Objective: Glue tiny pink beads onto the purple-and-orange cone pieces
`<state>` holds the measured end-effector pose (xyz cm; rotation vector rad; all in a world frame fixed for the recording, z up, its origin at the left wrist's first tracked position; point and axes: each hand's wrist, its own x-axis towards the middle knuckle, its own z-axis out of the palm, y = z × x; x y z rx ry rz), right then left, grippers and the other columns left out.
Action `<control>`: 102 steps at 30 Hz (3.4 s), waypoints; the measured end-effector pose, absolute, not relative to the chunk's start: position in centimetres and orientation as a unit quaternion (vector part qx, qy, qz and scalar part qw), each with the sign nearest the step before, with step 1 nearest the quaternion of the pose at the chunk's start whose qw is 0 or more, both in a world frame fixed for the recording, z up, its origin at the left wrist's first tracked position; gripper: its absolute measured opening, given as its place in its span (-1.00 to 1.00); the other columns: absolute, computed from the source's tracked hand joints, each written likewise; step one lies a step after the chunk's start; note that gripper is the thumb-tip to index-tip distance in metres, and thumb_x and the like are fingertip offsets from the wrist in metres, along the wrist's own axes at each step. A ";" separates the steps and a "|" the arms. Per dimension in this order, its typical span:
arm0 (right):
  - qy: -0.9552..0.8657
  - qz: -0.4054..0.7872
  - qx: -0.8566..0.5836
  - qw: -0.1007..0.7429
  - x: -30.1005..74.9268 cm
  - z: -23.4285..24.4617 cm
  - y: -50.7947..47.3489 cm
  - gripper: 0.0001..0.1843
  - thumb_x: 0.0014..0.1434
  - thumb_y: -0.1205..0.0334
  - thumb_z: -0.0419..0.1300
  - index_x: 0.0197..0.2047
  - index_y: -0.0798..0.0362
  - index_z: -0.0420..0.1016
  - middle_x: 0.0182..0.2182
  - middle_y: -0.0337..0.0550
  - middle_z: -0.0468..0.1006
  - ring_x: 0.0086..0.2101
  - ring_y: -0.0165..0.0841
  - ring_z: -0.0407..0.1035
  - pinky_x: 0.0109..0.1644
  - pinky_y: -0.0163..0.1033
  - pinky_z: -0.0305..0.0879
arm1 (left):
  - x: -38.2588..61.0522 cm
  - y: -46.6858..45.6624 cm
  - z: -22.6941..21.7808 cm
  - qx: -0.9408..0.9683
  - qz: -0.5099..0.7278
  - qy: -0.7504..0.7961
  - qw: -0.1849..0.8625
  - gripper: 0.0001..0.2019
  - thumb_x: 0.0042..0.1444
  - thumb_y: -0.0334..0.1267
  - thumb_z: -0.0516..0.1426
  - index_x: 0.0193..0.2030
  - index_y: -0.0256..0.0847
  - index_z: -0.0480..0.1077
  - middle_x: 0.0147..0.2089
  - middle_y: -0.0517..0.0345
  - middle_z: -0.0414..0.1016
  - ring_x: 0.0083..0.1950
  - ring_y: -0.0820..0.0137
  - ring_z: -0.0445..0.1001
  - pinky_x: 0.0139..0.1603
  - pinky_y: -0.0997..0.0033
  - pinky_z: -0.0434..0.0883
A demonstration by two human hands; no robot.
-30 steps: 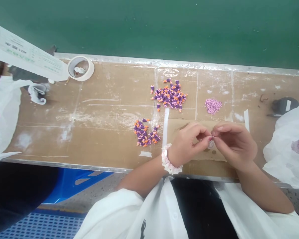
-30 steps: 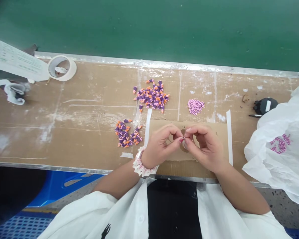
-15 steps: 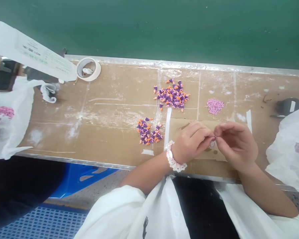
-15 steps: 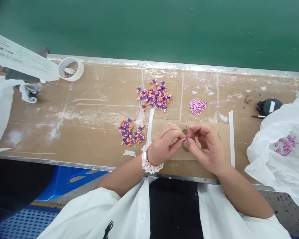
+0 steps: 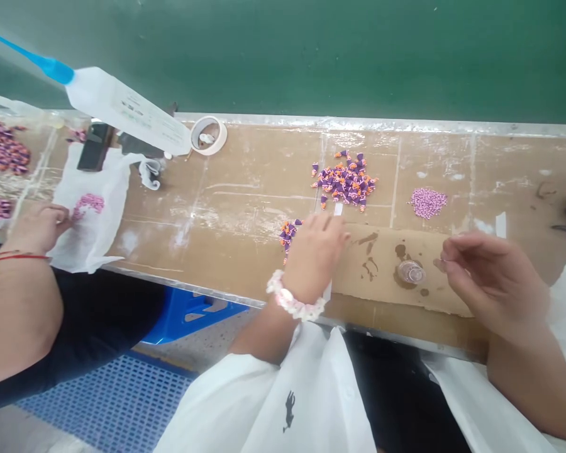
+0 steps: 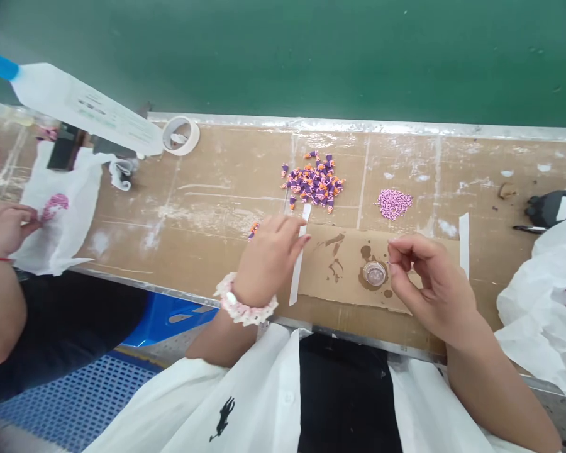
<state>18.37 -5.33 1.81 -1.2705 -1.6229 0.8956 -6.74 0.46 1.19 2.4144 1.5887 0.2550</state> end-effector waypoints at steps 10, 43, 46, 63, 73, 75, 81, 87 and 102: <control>-0.774 0.221 -0.516 0.294 18.5 2.8 -5.1 -0.67 0.24 0.40 0.11 0.04 -0.10 0.30 -0.36 -0.25 0.47 -0.41 -0.39 0.39 -0.34 -0.29 0.34 | -10.2 1.9 -0.5 0.793 -0.116 0.578 0.155 -0.85 0.30 -0.38 -0.04 -0.25 -0.26 0.32 -0.15 -0.06 0.41 -0.09 0.19 0.37 -0.09 0.20 0.36; -0.809 0.313 -0.481 0.123 19.4 1.6 -4.9 -0.75 0.33 0.29 0.03 0.06 0.00 0.33 -0.22 -0.10 0.54 -0.27 -0.29 0.47 -0.22 -0.21 0.38 | -1.0 0.5 0.1 0.256 0.300 0.291 0.872 -0.62 0.00 -0.09 0.34 -0.34 -0.22 0.22 -0.51 0.34 0.21 -0.51 0.63 0.16 -0.54 0.60 0.06; -0.805 0.327 -0.480 0.121 19.5 1.8 -4.8 -0.73 0.33 0.28 0.04 0.08 -0.01 0.32 -0.21 -0.11 0.54 -0.29 -0.31 0.47 -0.23 -0.22 0.38 | -1.0 0.3 -0.2 0.269 0.293 0.278 0.874 -0.67 0.09 -0.10 0.28 -0.32 -0.20 0.20 -0.53 0.38 0.15 -0.53 0.63 0.10 -0.54 0.60 0.03; -0.662 0.316 -0.487 0.474 15.8 2.3 -5.3 -0.73 0.14 0.50 0.18 -0.26 -0.08 0.26 -0.39 -0.24 0.44 -0.38 -0.36 0.41 -0.40 -0.23 0.36 | -0.3 -0.9 -0.2 0.299 0.288 0.232 0.880 -0.70 0.15 -0.06 0.19 -0.27 -0.16 0.18 -0.52 0.40 0.02 -0.54 0.61 -0.01 -0.51 0.56 0.04; -0.676 0.324 -0.487 0.449 16.1 2.2 -5.1 -0.74 0.13 0.51 0.17 -0.29 -0.08 0.26 -0.39 -0.24 0.44 -0.38 -0.37 0.40 -0.38 -0.23 0.37 | 0.0 -1.2 -0.5 0.307 0.280 0.211 0.885 -0.69 0.17 -0.04 0.19 -0.27 -0.16 0.16 -0.53 0.40 0.05 -0.54 0.61 0.00 -0.51 0.57 0.05; -0.677 0.331 -0.483 0.445 16.1 2.2 -5.0 -0.72 0.12 0.53 0.16 -0.29 -0.07 0.27 -0.39 -0.24 0.44 -0.38 -0.38 0.40 -0.38 -0.24 0.37 | 0.0 -1.2 -0.5 0.310 0.286 0.209 0.882 -0.69 0.18 -0.04 0.18 -0.26 -0.17 0.17 -0.52 0.40 0.06 -0.55 0.61 0.00 -0.51 0.56 0.06; -0.681 0.330 -0.489 0.434 16.1 2.4 -5.2 -0.73 0.12 0.52 0.17 -0.30 -0.08 0.26 -0.41 -0.25 0.45 -0.40 -0.37 0.40 -0.41 -0.25 0.35 | -0.2 -1.2 -0.4 0.341 0.278 0.225 0.869 -0.65 0.17 0.03 0.18 -0.26 -0.17 0.17 -0.48 0.38 0.10 -0.53 0.61 0.03 -0.49 0.54 0.06; -0.675 0.341 -0.495 0.428 16.1 2.5 -5.3 -0.71 0.11 0.55 0.16 -0.31 -0.07 0.27 -0.40 -0.26 0.43 -0.39 -0.38 0.39 -0.40 -0.27 0.34 | -0.2 -1.3 -0.5 0.383 0.290 0.239 0.844 -0.60 0.15 0.10 0.18 -0.23 -0.17 0.17 -0.39 0.30 0.19 -0.46 0.59 0.10 -0.44 0.51 0.12; -0.675 0.337 -0.526 0.393 16.5 2.1 -6.0 -0.76 0.14 0.51 0.18 -0.28 -0.07 0.38 -0.34 -0.22 0.52 -0.30 -0.32 0.46 -0.27 -0.22 0.40 | 0.1 -1.8 -1.5 0.375 0.301 0.212 0.850 -0.63 0.21 0.05 0.15 -0.12 -0.14 0.13 -0.38 0.34 0.20 -0.47 0.60 0.13 -0.40 0.53 0.15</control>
